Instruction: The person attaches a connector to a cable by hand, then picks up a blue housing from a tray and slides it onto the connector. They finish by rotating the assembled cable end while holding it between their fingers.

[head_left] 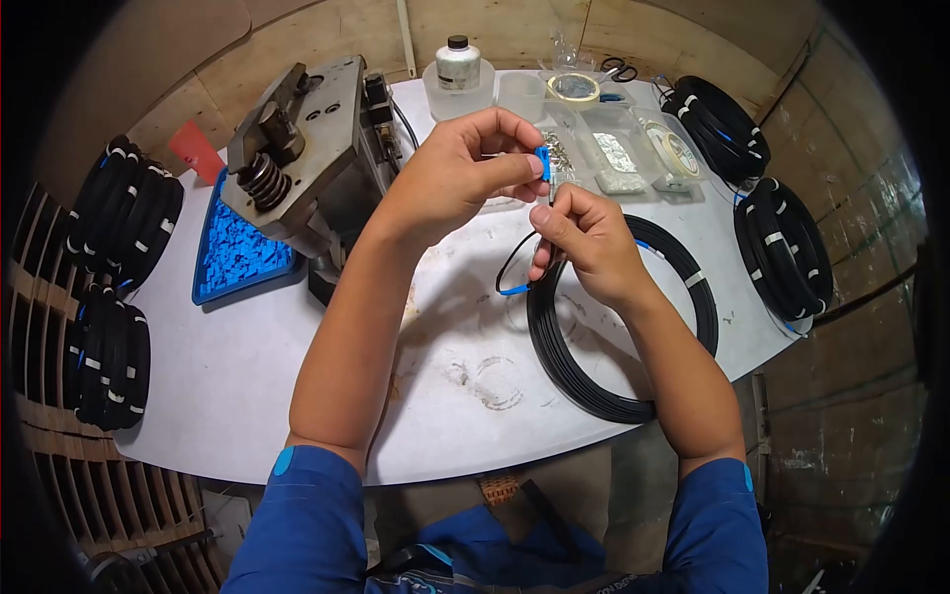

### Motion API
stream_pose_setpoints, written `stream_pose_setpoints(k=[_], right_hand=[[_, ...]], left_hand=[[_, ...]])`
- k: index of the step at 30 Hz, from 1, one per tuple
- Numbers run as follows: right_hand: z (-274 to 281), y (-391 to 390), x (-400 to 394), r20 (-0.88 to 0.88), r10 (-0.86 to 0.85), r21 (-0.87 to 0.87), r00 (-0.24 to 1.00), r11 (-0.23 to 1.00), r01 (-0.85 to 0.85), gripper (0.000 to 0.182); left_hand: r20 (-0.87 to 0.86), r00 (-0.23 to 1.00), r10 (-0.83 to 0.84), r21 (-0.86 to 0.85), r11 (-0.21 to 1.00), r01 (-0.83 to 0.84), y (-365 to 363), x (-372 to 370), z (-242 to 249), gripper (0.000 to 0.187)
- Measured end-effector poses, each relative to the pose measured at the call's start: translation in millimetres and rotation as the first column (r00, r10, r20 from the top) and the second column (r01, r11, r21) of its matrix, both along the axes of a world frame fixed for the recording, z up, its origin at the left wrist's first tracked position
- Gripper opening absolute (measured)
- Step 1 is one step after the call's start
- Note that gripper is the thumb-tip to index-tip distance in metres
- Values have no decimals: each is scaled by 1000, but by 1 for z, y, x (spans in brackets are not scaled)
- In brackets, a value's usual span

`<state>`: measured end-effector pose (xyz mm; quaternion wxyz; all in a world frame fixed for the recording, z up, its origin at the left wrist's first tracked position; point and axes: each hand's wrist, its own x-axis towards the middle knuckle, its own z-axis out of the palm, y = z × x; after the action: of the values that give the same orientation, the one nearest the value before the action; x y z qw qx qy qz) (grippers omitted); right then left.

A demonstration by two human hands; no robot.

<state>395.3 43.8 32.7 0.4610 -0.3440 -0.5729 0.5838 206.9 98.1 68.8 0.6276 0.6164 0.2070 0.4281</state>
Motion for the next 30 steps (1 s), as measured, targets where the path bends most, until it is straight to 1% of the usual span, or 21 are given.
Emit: stream_pose_setpoints(k=[6,8,11,15,17,19,22,24,26,28,30], right_hand=[[1,-1,-1,-17,-22,10,1000,1000,22,26],[1,0,0,-25,-25,16,999,1000,26,26],[-1,1,0,-10,-27,45,1000,999,28,27],[-1,1,-1,16,-19,17,1000,1000,19,27],[-1,1,-1,22,-7,11,1000,1000,7,29],[-2,1,-2,-31,-2,-43,1000,999,0,34],[-4,3,-1,-30,-12,-40,999,999,11,36],[-4,3,1,-5,-7,-36,1000,999,7,35],[-5,4,3,19,0,-31,1000,1000,1,35],[-6,5,5,48,8,-21,999,1000,-7,33],[-3,3,1,18,-18,-12,1000,1000,18,30]], left_hand=[[6,1000,14,10,1000,-14,-2,1,1,22],[-38,999,33,9,999,-33,-3,2,2,22],[-12,999,32,30,999,-31,-1,3,0,21],[-30,998,50,39,998,-49,-2,2,2,20],[-27,999,31,53,998,-29,0,1,1,19],[-15,1000,15,59,998,-14,3,0,-2,20],[-8,1000,3,70,998,-2,5,-2,-3,20],[-14,1000,8,73,997,-7,4,-2,-2,20],[-59,998,28,59,998,-24,1,-3,1,20],[-57,998,13,38,999,-10,-2,-2,3,21],[-56,998,-1,18,1000,2,-2,-2,4,21]])
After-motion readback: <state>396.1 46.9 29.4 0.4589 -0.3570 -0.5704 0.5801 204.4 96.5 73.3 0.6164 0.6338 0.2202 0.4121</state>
